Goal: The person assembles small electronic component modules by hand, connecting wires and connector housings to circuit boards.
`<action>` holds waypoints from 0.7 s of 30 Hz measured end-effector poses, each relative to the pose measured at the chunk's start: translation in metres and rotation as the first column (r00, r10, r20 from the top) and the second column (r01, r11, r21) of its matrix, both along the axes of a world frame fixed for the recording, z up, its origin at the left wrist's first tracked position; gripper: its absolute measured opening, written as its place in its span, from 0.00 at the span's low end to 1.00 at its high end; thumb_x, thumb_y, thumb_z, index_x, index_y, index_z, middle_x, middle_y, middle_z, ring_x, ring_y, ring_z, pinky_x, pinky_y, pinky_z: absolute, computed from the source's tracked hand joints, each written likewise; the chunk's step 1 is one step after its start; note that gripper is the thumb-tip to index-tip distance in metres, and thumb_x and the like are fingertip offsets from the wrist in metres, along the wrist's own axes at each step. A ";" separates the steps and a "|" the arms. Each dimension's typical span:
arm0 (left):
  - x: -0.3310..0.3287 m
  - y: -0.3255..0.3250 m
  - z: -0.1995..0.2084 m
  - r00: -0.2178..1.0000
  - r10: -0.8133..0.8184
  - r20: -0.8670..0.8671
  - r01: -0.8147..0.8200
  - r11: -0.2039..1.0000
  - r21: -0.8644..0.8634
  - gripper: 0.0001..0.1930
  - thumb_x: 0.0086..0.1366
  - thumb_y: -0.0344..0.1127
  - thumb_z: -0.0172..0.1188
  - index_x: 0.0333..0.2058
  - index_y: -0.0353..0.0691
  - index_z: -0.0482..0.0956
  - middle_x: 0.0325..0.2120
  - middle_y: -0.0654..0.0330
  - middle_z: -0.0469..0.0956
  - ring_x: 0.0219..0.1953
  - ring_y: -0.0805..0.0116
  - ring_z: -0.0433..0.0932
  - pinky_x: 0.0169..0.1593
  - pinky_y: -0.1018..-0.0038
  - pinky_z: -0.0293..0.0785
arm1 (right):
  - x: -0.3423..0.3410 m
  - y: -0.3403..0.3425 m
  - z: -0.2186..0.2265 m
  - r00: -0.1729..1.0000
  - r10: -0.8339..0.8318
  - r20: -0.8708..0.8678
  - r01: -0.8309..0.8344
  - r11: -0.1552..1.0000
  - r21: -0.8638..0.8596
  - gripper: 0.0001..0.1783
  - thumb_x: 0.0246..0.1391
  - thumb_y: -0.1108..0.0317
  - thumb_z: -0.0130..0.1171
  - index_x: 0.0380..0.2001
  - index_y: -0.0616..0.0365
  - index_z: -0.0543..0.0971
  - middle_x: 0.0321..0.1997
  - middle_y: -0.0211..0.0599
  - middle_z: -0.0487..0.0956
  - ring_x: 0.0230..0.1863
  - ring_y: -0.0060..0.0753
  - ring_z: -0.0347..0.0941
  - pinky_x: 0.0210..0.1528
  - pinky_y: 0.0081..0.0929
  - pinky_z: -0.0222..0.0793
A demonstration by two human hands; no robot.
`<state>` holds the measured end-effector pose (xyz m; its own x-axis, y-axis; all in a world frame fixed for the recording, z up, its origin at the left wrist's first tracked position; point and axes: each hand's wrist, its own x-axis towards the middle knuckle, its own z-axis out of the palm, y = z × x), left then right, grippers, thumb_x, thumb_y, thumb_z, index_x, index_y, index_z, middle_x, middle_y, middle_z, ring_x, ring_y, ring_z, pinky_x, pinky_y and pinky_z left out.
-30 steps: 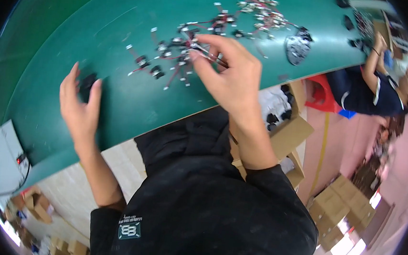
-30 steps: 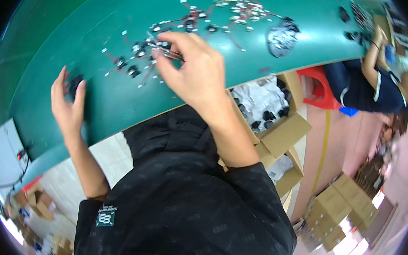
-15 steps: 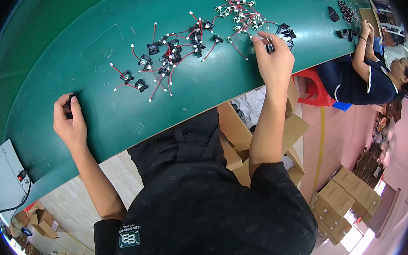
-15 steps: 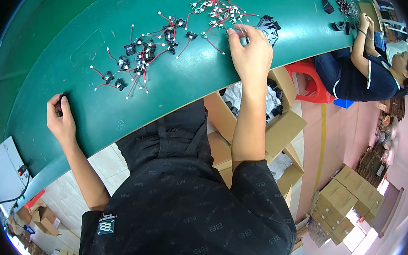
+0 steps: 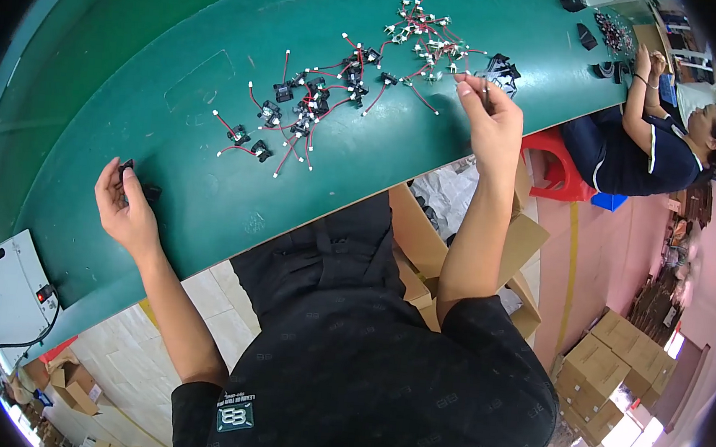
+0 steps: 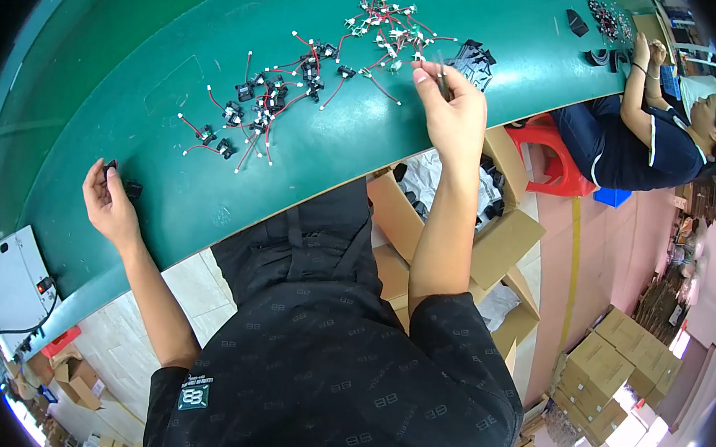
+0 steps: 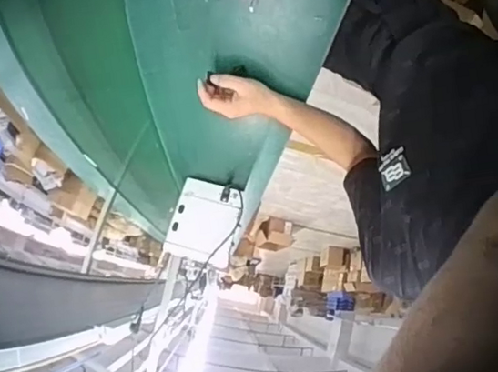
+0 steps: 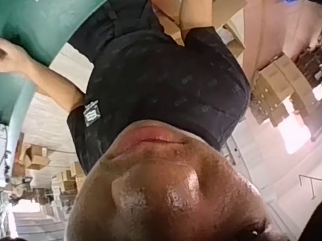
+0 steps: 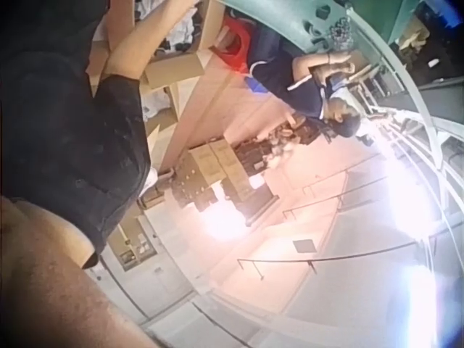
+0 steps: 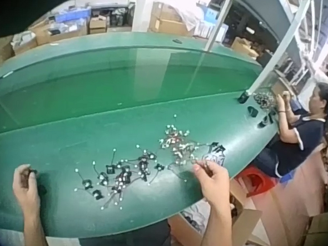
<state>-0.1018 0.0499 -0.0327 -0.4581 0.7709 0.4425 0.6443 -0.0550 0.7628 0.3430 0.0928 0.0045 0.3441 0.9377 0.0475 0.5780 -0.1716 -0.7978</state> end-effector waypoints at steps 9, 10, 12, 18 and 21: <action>0.038 -0.020 0.024 0.868 -0.224 0.443 0.205 0.974 0.091 0.12 0.65 0.23 0.54 0.46 0.28 0.73 0.39 0.44 0.80 0.34 0.69 0.80 0.40 0.73 0.79 | -0.009 0.002 -0.003 0.432 0.126 -0.893 -0.014 0.991 0.133 0.09 0.55 0.70 0.61 0.38 0.62 0.78 0.34 0.39 0.81 0.18 0.09 0.56 0.19 0.13 0.50; 0.047 -0.027 0.025 0.821 -0.302 0.484 0.287 0.952 0.108 0.12 0.64 0.23 0.55 0.46 0.28 0.73 0.37 0.45 0.80 0.33 0.67 0.81 0.39 0.72 0.79 | -0.016 0.001 0.000 0.570 0.089 -0.817 0.013 0.993 0.117 0.09 0.55 0.70 0.61 0.37 0.63 0.78 0.34 0.40 0.81 0.17 0.10 0.55 0.18 0.13 0.50; 0.071 -0.040 0.029 0.702 -0.413 0.580 0.440 0.892 0.102 0.12 0.63 0.24 0.57 0.45 0.29 0.72 0.35 0.46 0.80 0.30 0.66 0.81 0.37 0.71 0.80 | -0.028 -0.008 0.005 0.609 0.124 -0.783 -0.020 0.990 0.142 0.09 0.54 0.70 0.63 0.36 0.64 0.78 0.35 0.41 0.82 0.20 0.10 0.62 0.21 0.11 0.56; 0.133 -0.047 0.040 0.578 -0.599 0.554 0.614 0.767 0.189 0.17 0.51 0.19 0.68 0.40 0.25 0.74 0.29 0.50 0.82 0.33 0.65 0.83 0.38 0.74 0.81 | -0.096 -0.052 0.035 0.828 0.446 -0.341 -0.228 0.822 0.521 0.08 0.46 0.80 0.67 0.31 0.63 0.81 0.32 0.39 0.81 0.30 0.20 0.76 0.30 0.14 0.70; 0.151 -0.044 0.044 0.424 -0.572 0.703 0.608 0.754 0.247 0.17 0.54 0.18 0.65 0.42 0.25 0.73 0.33 0.52 0.82 0.34 0.70 0.82 0.37 0.78 0.80 | -0.116 -0.056 0.041 0.804 0.594 -0.043 -0.462 0.668 0.583 0.08 0.46 0.78 0.68 0.31 0.60 0.81 0.31 0.39 0.81 0.26 0.25 0.78 0.24 0.18 0.73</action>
<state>0.0489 0.0055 0.0116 -0.0220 0.9863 0.1638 -0.2723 -0.1635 0.9482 0.2273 0.0364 0.0452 -0.1393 0.8094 0.5705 0.2448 0.5864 -0.7722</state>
